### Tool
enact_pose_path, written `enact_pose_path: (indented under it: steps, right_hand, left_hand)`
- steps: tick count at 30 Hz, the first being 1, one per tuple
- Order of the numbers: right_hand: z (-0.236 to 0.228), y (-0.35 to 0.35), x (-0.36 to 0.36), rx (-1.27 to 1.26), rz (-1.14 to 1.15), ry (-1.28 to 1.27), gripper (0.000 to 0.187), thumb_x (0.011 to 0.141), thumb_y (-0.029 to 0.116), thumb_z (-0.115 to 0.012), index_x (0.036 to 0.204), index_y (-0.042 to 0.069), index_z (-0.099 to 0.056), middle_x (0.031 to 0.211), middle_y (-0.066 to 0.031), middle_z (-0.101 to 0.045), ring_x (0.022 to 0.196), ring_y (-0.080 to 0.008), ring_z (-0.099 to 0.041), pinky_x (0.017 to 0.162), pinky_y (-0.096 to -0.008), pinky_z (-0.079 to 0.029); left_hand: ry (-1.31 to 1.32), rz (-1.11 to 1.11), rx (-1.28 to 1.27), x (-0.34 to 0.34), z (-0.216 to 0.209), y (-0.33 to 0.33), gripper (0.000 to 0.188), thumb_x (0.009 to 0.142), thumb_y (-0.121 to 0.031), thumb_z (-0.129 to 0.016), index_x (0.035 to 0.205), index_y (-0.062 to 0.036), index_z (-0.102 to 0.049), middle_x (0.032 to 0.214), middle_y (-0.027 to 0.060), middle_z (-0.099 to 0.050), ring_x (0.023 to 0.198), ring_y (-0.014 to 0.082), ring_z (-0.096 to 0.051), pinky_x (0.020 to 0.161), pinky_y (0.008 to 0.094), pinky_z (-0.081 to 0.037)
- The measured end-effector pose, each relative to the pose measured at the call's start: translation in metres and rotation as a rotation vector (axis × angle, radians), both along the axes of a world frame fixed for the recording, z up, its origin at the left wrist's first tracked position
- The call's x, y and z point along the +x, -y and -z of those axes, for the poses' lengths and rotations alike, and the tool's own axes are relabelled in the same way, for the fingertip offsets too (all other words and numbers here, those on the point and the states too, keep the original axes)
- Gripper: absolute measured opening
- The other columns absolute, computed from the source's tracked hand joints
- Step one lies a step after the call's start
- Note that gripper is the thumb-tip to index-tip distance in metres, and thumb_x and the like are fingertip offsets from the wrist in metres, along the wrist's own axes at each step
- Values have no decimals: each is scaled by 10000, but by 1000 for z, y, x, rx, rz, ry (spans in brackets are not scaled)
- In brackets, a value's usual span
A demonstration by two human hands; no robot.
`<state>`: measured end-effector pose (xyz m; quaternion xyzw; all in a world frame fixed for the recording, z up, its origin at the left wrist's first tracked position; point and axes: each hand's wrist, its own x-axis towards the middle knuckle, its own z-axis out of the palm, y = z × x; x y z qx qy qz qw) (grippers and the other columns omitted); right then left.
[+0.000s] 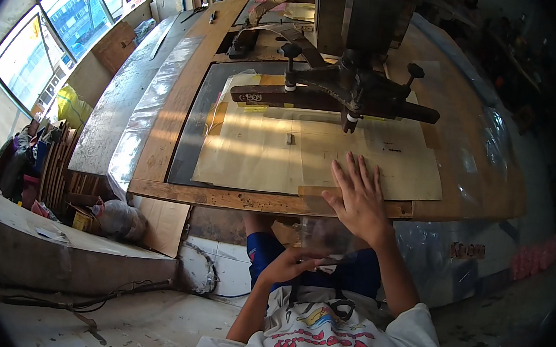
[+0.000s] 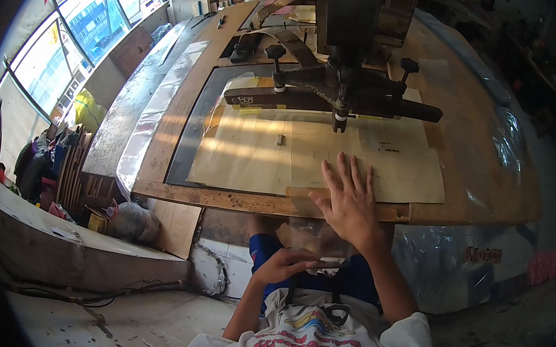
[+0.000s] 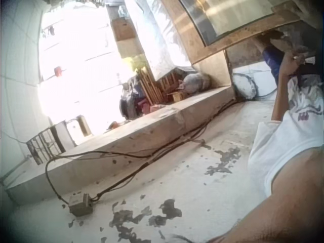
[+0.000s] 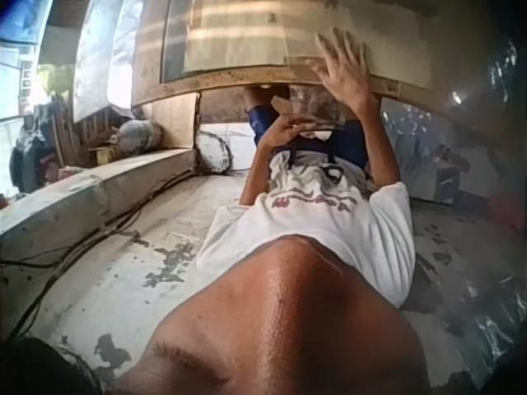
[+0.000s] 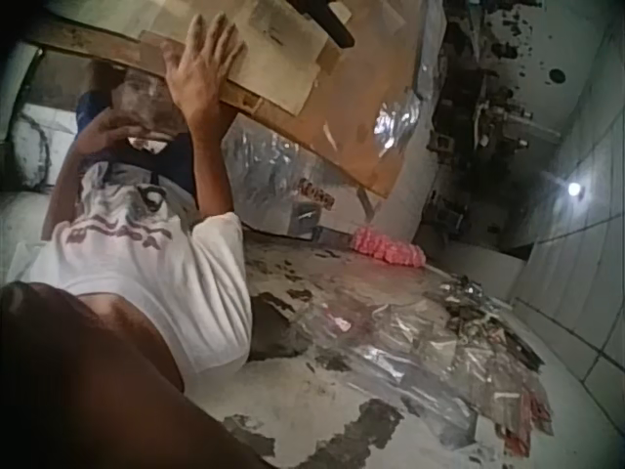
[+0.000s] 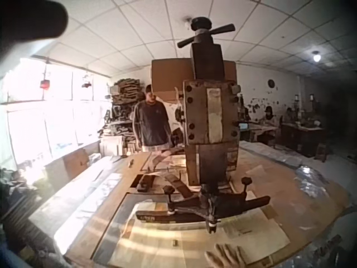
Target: The person positions plastic film sheets onto a template on the worktable, presses them under a heat sealing machine, and removes and gathers the finished plastic sleeves.
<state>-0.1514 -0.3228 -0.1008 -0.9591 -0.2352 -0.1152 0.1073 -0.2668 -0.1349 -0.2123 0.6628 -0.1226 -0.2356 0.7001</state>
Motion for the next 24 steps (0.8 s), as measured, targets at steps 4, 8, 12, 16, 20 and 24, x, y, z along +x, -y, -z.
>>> enact_pose_path:
  steps: [4, 8, 12, 16, 20, 24]
  right_hand:
    - [-5, -13, 23, 13, 50, 21, 671, 981, 556, -461, 1489, 118, -425, 1566, -198, -328, 1472, -378, -264, 1192, -588, -170]
    - [-4, -27, 3, 167, -115, -41, 573, 1000, 453, -487, 1456, 106, -469, 1545, -185, -372, 1447, -365, -320, 1198, -563, -187]
    - [-3, -32, 25, 99, -157, -12, 509, 993, 373, -522, 1429, 111, -505, 1538, -161, -396, 1440, -359, -333, 1193, -557, -208]
    - [-10, -31, 32, 125, -118, -25, 505, 992, 381, -526, 1409, 95, -523, 1524, -170, -411, 1422, -372, -352, 1173, -562, -241]
    - [-6, -30, 10, 136, -122, -104, 564, 994, 453, -499, 1442, 111, -487, 1539, -169, -388, 1444, -375, -314, 1186, -575, -196]
    - [-4, -33, 24, 37, -70, -28, 601, 1003, 500, -451, 1484, 140, -437, 1571, -155, -341, 1469, -353, -278, 1204, -572, -143]
  left_hand:
    - [46, -228, 12, 7, 15, 2, 311, 996, -199, -623, 1200, 32, -662, 1022, 103, -720, 937, 146, -655, 877, 275, -511]
    - [87, -393, -54, 1, 11, -2, 286, 998, -185, -619, 1155, 47, -673, 1002, 105, -723, 921, 123, -646, 837, 268, -503]
    - [92, -439, -53, 18, -2, 0, 284, 992, -187, -629, 1144, 47, -676, 960, 86, -729, 904, 104, -638, 820, 260, -501]
    - [-6, -455, -3, 23, -24, -1, 243, 979, -147, -640, 1131, 35, -688, 984, 79, -725, 914, 96, -630, 832, 258, -494]
    - [118, -577, -114, 19, 8, -2, 210, 967, -116, -652, 1109, 34, -691, 991, 67, -725, 910, 95, -631, 831, 251, -496]
    - [106, -659, -183, 24, -10, 4, 226, 956, -135, -672, 1098, 40, -686, 961, 60, -725, 881, 101, -650, 808, 247, -511]
